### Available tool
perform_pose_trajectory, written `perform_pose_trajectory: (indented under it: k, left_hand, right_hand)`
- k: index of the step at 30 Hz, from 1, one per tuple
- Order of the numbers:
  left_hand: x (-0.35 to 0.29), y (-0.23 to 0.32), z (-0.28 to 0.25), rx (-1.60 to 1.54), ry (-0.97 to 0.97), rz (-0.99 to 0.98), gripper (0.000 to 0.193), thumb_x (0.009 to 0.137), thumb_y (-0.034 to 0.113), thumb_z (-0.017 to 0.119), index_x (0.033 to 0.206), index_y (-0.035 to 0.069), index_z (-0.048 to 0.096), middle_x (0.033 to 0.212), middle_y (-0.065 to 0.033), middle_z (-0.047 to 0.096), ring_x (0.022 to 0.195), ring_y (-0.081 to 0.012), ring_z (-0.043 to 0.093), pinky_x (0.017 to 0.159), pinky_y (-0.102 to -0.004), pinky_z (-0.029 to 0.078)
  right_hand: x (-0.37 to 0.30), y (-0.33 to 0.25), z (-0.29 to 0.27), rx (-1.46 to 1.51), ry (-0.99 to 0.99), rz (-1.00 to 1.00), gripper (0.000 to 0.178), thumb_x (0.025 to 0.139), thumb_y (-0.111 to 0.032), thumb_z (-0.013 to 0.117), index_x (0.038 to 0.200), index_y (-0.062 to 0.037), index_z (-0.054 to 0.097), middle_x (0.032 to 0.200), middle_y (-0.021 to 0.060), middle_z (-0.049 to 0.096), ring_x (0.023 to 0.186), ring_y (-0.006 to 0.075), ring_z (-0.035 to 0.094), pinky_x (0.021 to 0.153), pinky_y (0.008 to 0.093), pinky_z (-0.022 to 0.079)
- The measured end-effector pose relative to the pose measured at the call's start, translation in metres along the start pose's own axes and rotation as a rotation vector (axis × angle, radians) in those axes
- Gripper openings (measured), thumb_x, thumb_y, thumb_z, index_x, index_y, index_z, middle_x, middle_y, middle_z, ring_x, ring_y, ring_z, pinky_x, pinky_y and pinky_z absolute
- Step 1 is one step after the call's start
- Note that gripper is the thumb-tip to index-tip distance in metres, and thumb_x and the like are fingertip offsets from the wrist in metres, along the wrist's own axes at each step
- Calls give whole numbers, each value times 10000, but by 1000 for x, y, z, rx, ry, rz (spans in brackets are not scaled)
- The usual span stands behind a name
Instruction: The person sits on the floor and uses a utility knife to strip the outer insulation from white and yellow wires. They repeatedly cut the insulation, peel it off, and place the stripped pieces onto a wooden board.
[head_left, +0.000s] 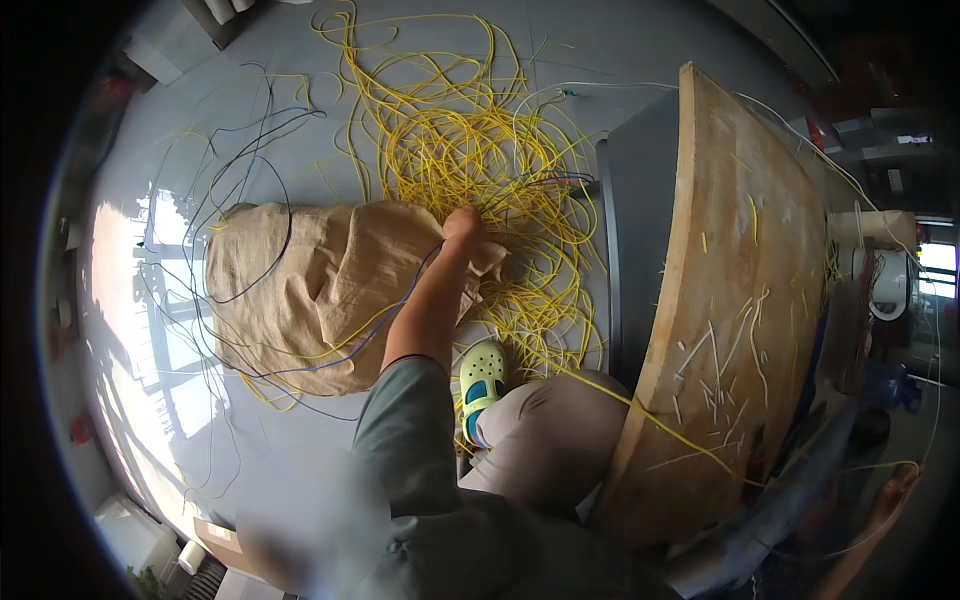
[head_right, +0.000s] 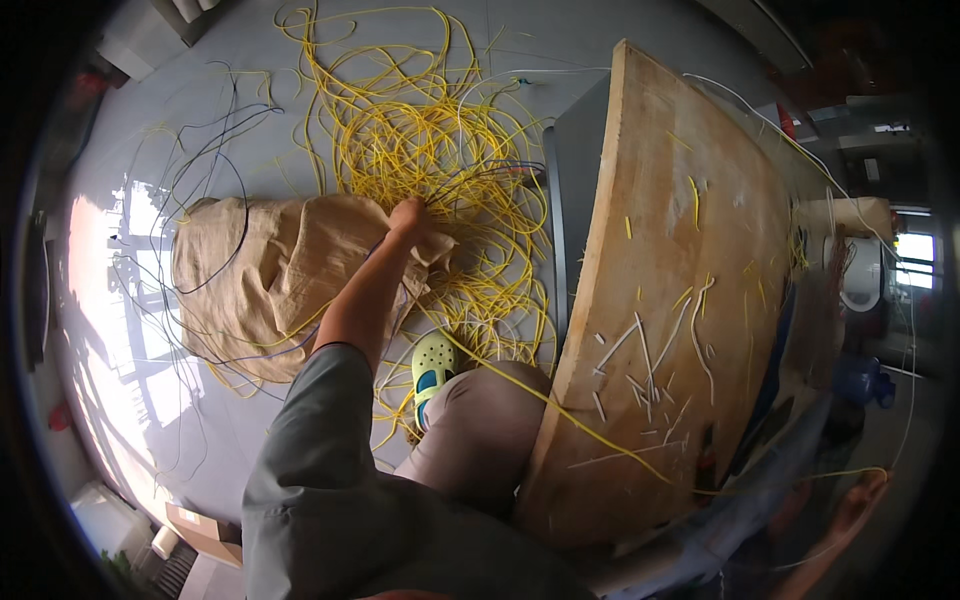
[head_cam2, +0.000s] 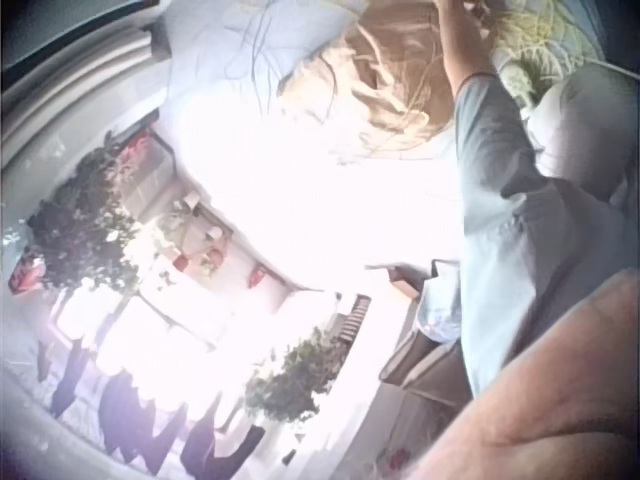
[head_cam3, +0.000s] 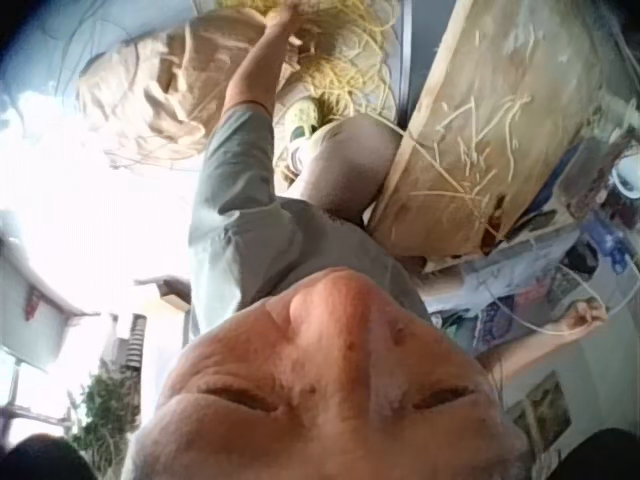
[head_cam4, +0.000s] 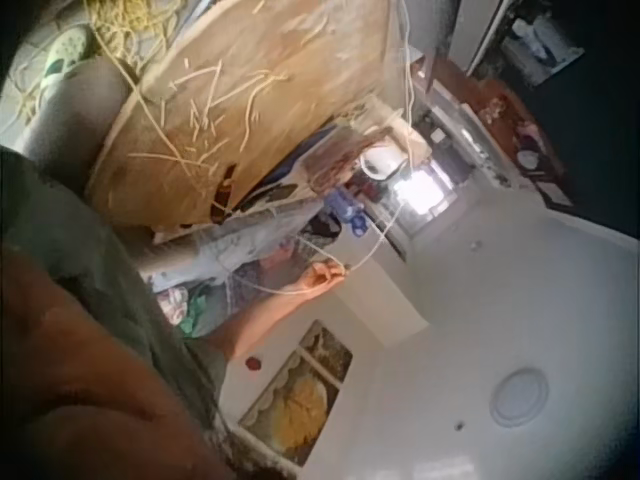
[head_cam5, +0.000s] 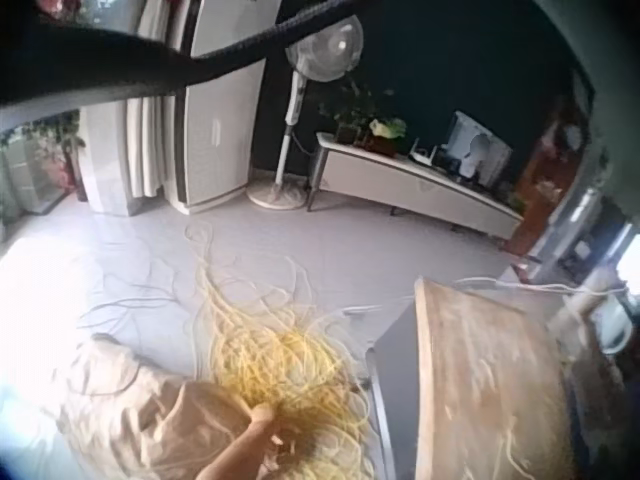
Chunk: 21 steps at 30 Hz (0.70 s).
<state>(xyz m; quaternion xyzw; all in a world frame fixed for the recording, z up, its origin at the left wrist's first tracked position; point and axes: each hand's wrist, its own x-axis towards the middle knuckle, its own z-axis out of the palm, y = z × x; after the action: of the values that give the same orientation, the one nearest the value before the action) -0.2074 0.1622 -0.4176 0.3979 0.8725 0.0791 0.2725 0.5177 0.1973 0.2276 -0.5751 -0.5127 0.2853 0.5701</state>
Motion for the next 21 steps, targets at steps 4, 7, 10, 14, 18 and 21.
perform_pose_trajectory:
  k: [4,7,10,14,18,21]
  left_hand:
    - [10,-56,-90,-190,69,185,233,769,193,499,880,40,635,804,-151,633,714,-316,626,611,-374,504]
    - [-78,-93,-244,-1198,-88,36,183,801,177,541,907,64,639,647,-11,540,475,-106,445,408,-239,353]
    - [-161,-147,-349,-1047,370,45,218,835,208,539,937,38,630,637,26,494,445,-22,330,371,-171,255]
    - [-178,-367,-394,-1133,872,-257,194,791,189,632,827,-2,629,598,-43,567,466,-75,447,410,-220,360]
    - [-222,-335,-359,125,770,-953,694,688,513,663,1212,124,427,1232,-124,471,1088,-267,500,849,-422,422]
    - [-273,-344,-311,150,850,-421,468,742,330,660,1129,122,498,1126,-135,529,994,-329,527,818,-418,435]
  right_hand:
    - [43,23,-53,232,-531,44,373,948,-151,359,1300,-29,343,1035,74,491,745,136,436,597,254,358]
    - [56,25,-37,595,-872,223,390,947,-140,334,1325,-46,319,1092,69,478,752,149,427,605,286,359]
    - [72,38,-29,725,-849,256,395,947,-146,328,1330,-52,315,1110,71,473,759,154,429,604,293,360]
    - [114,75,-16,845,-892,295,402,946,-154,320,1336,-59,310,1135,74,466,768,159,433,603,303,361]
    - [133,90,-36,856,-914,280,408,945,-162,312,1343,-67,305,1159,77,459,776,165,437,602,313,362]
    - [111,97,51,947,-1176,312,417,943,-176,293,1349,-77,299,1196,91,449,816,175,456,608,314,372]
